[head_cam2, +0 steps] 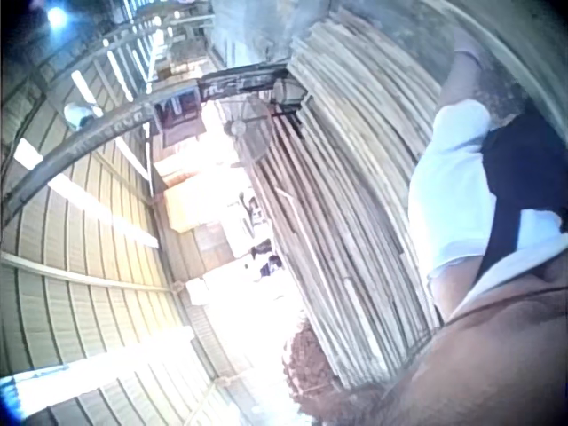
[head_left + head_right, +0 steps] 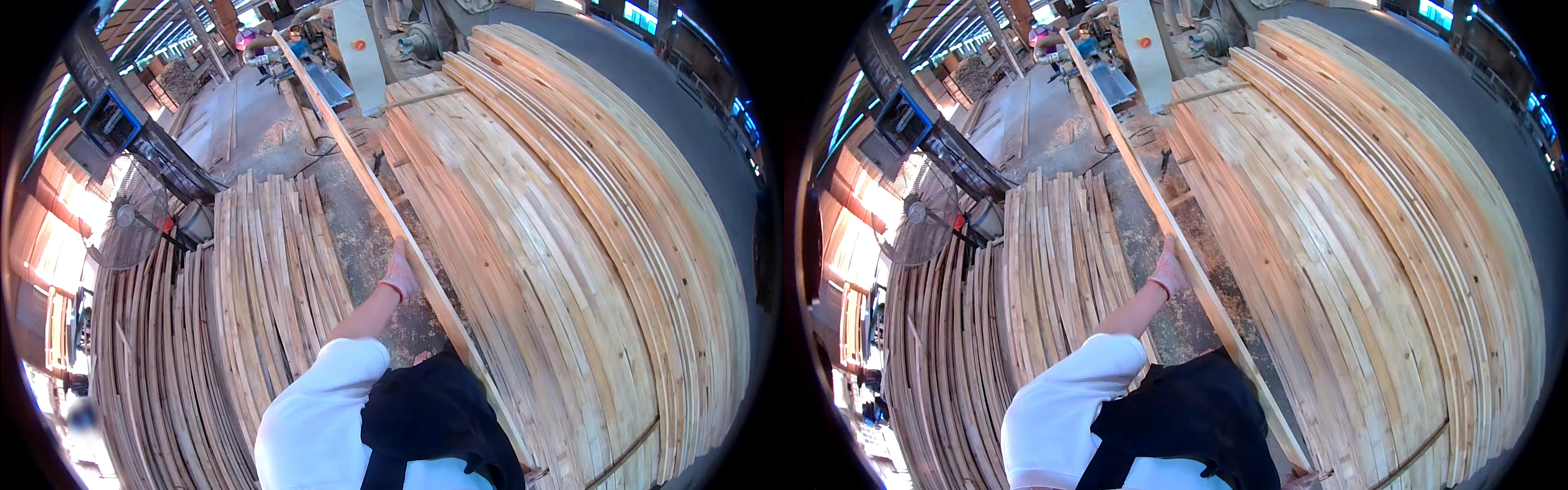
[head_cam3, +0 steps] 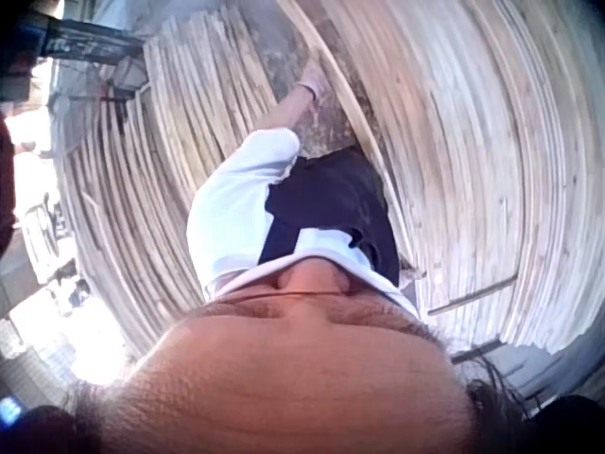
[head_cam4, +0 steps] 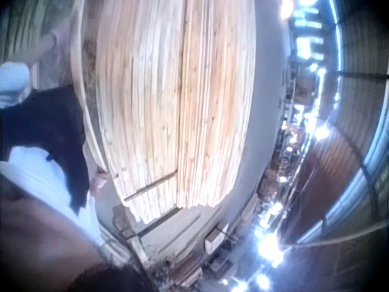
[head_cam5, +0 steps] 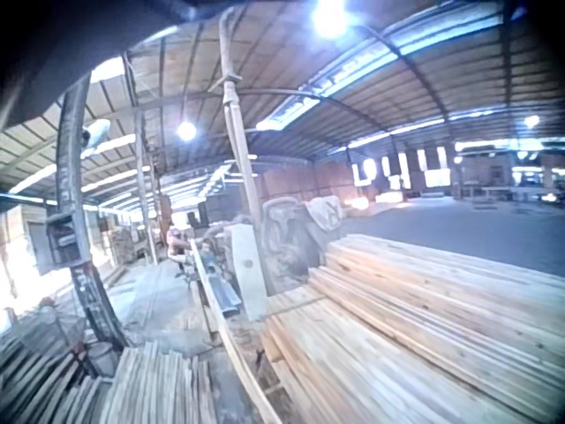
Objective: The person processes wood strips using a machinery table and سپس sorts and stacks the lumber into organized piles by hand.
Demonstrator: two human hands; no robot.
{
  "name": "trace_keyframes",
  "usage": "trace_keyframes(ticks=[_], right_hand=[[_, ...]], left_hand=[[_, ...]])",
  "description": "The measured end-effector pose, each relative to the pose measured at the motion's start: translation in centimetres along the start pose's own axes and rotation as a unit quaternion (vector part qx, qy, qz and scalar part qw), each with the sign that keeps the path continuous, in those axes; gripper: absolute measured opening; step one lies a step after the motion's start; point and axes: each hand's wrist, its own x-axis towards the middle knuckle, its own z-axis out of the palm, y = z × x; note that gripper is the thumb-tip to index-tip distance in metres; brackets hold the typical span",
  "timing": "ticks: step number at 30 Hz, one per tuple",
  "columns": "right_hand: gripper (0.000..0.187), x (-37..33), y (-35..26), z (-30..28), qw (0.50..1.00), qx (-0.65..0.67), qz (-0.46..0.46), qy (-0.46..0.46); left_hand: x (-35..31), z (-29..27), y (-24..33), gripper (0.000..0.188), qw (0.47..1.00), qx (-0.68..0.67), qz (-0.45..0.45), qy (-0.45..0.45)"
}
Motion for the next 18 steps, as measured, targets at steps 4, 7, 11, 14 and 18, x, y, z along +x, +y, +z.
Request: trace_keyframes(ticks=[4, 7, 11, 14, 18], right_hand=[[0.049, 1.4, 0.2, 2.8, 0.998, 0.038, -0.027, -0.040], [0.049, 1.7, 0.1, 4.0, 0.993, 0.101, -0.016, -0.064], [0.048, 1.0, -2.3, 3.8, 0.997, 0.065, -0.030, -0.015], [0.050, 6.5, 5.8, -4.1, 0.941, -0.206, -0.260, -0.071], [0.053, -0.4, -4.1, -3.3, 0.978, -0.177, -0.099, 0.050]], left_hand=[[-0.2, 1.8, 3.7, 0.053, 0.999, 0.009, 0.033, 0.028], [0.5, 1.8, 4.1, 0.042, 0.998, 0.003, 0.048, 0.034], [2.1, -0.7, 3.3, 0.034, 0.996, 0.003, 0.045, 0.071], [2.0, 1.3, -0.7, 0.037, 0.998, 0.045, 0.004, 0.037], [1.4, -3.1, -2.5, 0.027, 0.998, 0.061, 0.004, 0.017]])
